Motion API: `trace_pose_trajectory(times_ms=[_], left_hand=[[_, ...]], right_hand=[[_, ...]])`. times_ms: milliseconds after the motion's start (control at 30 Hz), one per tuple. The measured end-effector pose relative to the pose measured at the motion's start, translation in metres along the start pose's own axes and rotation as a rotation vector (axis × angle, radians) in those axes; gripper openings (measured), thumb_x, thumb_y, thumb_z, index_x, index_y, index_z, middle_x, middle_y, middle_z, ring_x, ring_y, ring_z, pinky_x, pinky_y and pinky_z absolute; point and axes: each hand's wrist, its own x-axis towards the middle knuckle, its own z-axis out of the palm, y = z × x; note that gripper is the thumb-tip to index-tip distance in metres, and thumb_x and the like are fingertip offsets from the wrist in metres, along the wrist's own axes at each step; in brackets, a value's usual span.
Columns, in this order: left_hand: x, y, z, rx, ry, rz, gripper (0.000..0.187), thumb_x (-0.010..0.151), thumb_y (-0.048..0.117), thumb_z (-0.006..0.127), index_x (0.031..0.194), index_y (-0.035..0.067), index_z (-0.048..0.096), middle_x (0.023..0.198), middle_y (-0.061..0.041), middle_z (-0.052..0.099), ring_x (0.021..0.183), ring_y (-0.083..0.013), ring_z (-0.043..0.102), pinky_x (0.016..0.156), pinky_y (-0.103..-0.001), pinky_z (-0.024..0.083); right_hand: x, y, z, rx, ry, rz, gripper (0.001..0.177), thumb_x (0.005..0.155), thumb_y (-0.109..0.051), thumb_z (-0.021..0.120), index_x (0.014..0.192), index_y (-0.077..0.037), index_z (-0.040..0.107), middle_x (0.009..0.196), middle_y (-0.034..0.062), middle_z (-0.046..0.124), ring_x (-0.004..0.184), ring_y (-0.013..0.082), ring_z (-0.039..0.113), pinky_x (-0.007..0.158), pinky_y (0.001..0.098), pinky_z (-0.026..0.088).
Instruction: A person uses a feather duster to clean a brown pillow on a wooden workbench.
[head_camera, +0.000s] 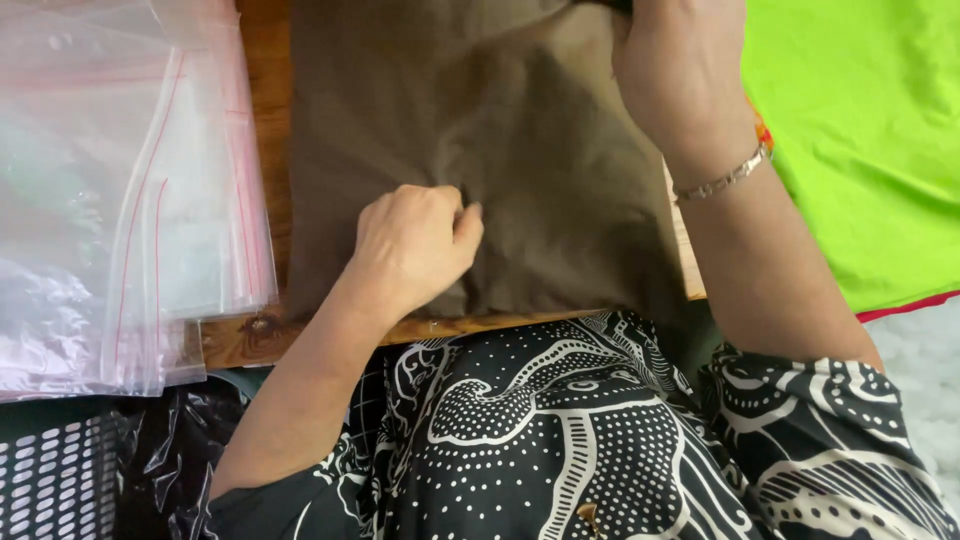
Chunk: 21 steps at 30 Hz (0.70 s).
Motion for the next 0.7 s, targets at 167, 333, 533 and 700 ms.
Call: trace_pose_trajectory(times_ms=[167,333,533,700], left_hand=[[0.018,-0.020,0.010,-0.053,0.414,0.200,0.026,0.091,0.022,0.056,0.069,0.008,0.051,0.065,-0.012,0.058,0.059,-0.0366,0.056,0.046,-0.049,0.042],[0.047,-0.032,0.056,-0.144,0.479,0.020,0.088,0.086,0.004,0.069,0.146,-0.001,0.004,0.153,-0.023,0.011,0.145,-0.0428,0.019,0.120,-0.060,0.020],[0.047,-0.030,0.064,0.083,0.287,0.111,0.060,0.099,0.036,0.047,0.146,0.001,0.033,0.149,-0.026,0.012,0.135,-0.0541,0.010,0.110,-0.064,0.007],[0.053,-0.024,0.066,0.147,0.265,0.075,0.062,0.097,0.039,0.040,0.144,-0.002,0.032,0.146,-0.031,0.023,0.132,-0.0555,0.016,0.107,-0.064,0.007]], right_hand=[[-0.032,-0.067,-0.041,0.401,-0.325,0.136,0.034,0.089,-0.014,0.066,0.118,0.001,0.053,0.094,0.0213,0.057,0.081,0.0407,0.056,0.066,0.0471,0.044],[-0.092,-0.085,-0.034,0.237,-0.613,0.195,0.065,0.078,-0.003,0.046,0.140,-0.025,0.046,0.086,0.0100,0.041,0.061,0.0381,0.053,0.047,0.0519,0.046],[-0.133,0.028,-0.017,-0.094,-0.332,0.371,0.050,0.081,-0.005,0.053,0.127,-0.018,0.069,0.078,0.0127,0.053,0.064,0.0383,0.057,0.052,0.0479,0.044],[-0.118,0.001,-0.037,-0.120,-0.185,0.407,0.047,0.085,-0.003,0.056,0.130,-0.014,0.065,0.087,0.0118,0.048,0.059,0.0389,0.053,0.049,0.0492,0.044]])
